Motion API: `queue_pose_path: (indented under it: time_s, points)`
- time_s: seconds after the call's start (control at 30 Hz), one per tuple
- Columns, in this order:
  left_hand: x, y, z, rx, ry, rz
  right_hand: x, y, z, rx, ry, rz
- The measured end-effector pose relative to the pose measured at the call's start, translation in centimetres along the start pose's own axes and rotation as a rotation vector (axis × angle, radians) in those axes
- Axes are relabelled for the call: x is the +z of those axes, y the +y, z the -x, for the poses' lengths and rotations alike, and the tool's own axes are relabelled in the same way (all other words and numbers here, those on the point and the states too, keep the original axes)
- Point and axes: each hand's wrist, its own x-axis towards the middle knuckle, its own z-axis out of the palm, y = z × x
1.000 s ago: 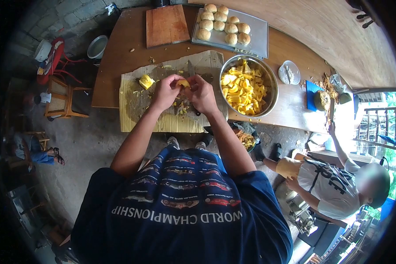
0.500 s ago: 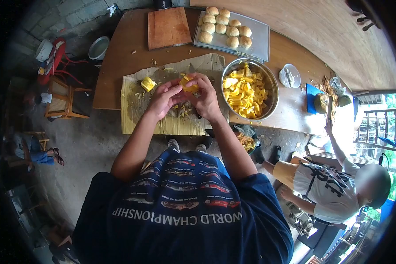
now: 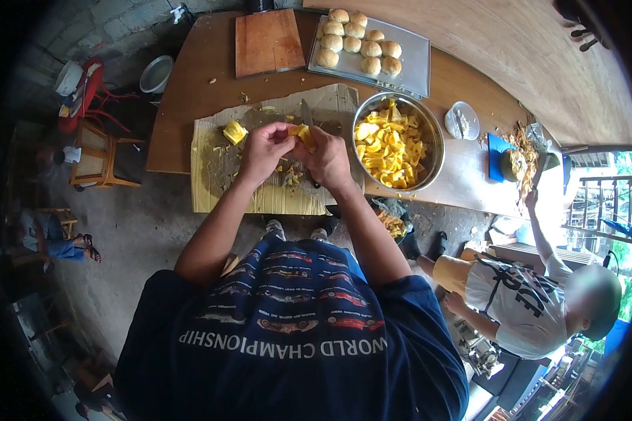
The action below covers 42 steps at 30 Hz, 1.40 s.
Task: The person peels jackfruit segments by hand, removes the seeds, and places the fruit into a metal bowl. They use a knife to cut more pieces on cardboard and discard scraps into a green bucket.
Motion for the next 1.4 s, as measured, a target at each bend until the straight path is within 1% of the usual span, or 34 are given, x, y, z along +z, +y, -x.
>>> queue_pose_path:
  time_s: [0.07,0.13,0.2,0.23,0.27,0.3,0.33,0.37,0.4,0.43,0.5,0.53,0.57,0.6,0.67,0.73,0.8,0.87,1.03,1.1,1.23,1.3,1.4]
  points:
    - [-0.2,-0.2,-0.2,0.048,0.001,-0.168,0.0,-0.1,-0.1,-0.004,-0.002,0.005]
    - [-0.5,-0.4,-0.3,0.019,-0.035,-0.171,0.0,0.4,-0.1,-0.005,-0.003,0.008]
    - [-0.3,-0.3,-0.3,-0.010,-0.073,-0.172,0.0,2.4,-0.3,0.079,-0.063,-0.276]
    - [-0.1,0.0,-0.1,-0.069,-0.047,-0.004,0.3,3.4,-0.5,0.080,-0.064,-0.277]
    - [0.0,0.1,0.1,-0.130,-0.022,0.164,0.7,4.5,-0.6,0.067,-0.053,-0.449]
    - [-0.2,-0.1,0.1,-0.130,-0.023,0.164,0.5,4.0,-0.7,0.054,-0.041,-0.620]
    - [-0.6,-0.4,-0.1,-0.127,-0.011,0.099,0.2,3.4,-0.7,0.052,-0.038,-0.619]
    - [-0.7,-0.7,-0.4,-0.123,0.000,0.034,-0.1,2.7,-0.7,-0.046,0.086,-0.453]
    - [-0.7,-0.8,-0.5,-0.123,-0.003,0.034,-0.4,1.5,-0.7,-0.141,0.206,-0.285]
    - [-0.6,-0.9,-0.6,-0.125,0.029,0.011,-0.3,1.1,-0.8,-0.141,0.207,-0.285]
    - [-0.5,-0.9,-0.6,-0.128,0.055,-0.013,-0.2,0.6,-0.7,-0.162,0.119,-0.040]
    - [-0.4,-0.8,-0.6,-0.173,0.060,0.075,-0.2,0.7,-0.7,-0.160,0.124,-0.039]
    - [-0.5,-0.7,-0.7,-0.216,0.068,0.162,-0.1,0.8,-0.9,-0.110,0.095,-0.149]
    - [-0.8,-0.7,-0.7,-0.217,0.067,0.161,-0.1,0.7,-1.0,-0.057,0.064,-0.261]
    - [-1.4,-0.6,-0.5,-0.288,-0.006,0.269,-0.4,0.3,-1.2,-0.032,0.034,-0.227]
    - [-1.5,0.0,-0.5,-0.324,-0.007,0.280,-0.5,0.4,-1.6,-0.010,0.006,-0.190]
    - [-1.5,0.3,-0.3,-0.361,-0.005,0.291,-0.2,0.7,-1.8,-0.027,-0.037,-0.272]
    - [-1.8,0.4,-0.2,-0.377,-0.025,0.317,-0.3,0.4,-1.8,-0.029,-0.036,-0.257]
    - [-2.0,0.6,-0.3,-0.370,-0.058,0.290,0.4,0.7,-1.7,-0.051,-0.025,-0.206]
    - [-2.0,0.8,-0.3,-0.363,-0.062,0.277,0.3,0.7,-1.7,0.003,-0.045,-0.268]
    - [-1.7,0.6,-0.3,-0.301,-0.058,0.256,0.2,0.7,-1.9,0.035,-0.043,-0.345]
    - [-1.7,0.0,-0.3,-0.267,-0.050,0.219,0.6,1.0,-1.9,-0.019,0.010,-0.282]
    - [-1.6,-0.7,-0.4,-0.215,-0.044,0.212,0.6,1.2,-1.9,-0.035,0.033,-0.216]
